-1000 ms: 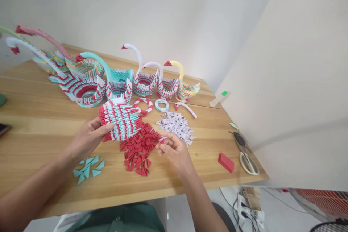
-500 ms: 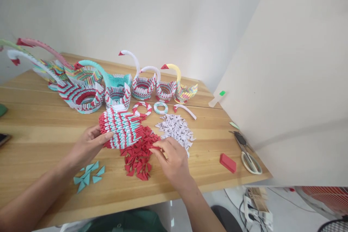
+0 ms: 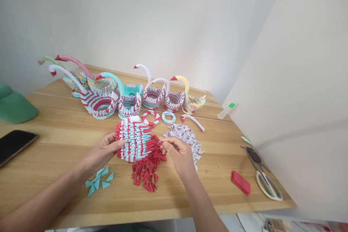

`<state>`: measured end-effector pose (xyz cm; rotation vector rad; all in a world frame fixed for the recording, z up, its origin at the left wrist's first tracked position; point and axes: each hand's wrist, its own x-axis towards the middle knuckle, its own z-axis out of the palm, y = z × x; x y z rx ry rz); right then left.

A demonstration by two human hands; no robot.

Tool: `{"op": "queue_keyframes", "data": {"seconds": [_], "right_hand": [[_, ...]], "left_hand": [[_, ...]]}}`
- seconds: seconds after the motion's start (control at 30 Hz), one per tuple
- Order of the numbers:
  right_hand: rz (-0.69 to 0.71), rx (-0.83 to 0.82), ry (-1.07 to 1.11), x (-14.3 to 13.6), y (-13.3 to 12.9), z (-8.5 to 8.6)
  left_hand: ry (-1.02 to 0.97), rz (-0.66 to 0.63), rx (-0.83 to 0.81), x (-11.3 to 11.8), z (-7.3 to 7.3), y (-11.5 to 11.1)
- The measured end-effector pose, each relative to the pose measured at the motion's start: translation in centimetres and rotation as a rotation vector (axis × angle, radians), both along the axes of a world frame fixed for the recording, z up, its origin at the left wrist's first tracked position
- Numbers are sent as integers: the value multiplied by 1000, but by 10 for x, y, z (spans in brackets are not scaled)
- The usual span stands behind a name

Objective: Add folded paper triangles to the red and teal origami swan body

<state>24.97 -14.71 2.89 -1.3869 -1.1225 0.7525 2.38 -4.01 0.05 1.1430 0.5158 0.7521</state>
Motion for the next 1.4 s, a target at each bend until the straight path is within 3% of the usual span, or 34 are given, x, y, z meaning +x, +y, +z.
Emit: {"op": "queue_keyframes", "data": {"seconds": [0.13,0.3,1.07,1.4], "right_hand": [[101,-26,284,-3,25,-6],[173,-59,398,-10,37,-9],[228,-70,317,-3,39,-25],[243,-71,371,-5,39,-24]], "left_hand": [[-27,-12,-27,1,2,1],[-16,-21,-20,1,-4,3],[-1,-49,-20,3,-2,4],[-5,-57,-1,3,-2,4]]}}
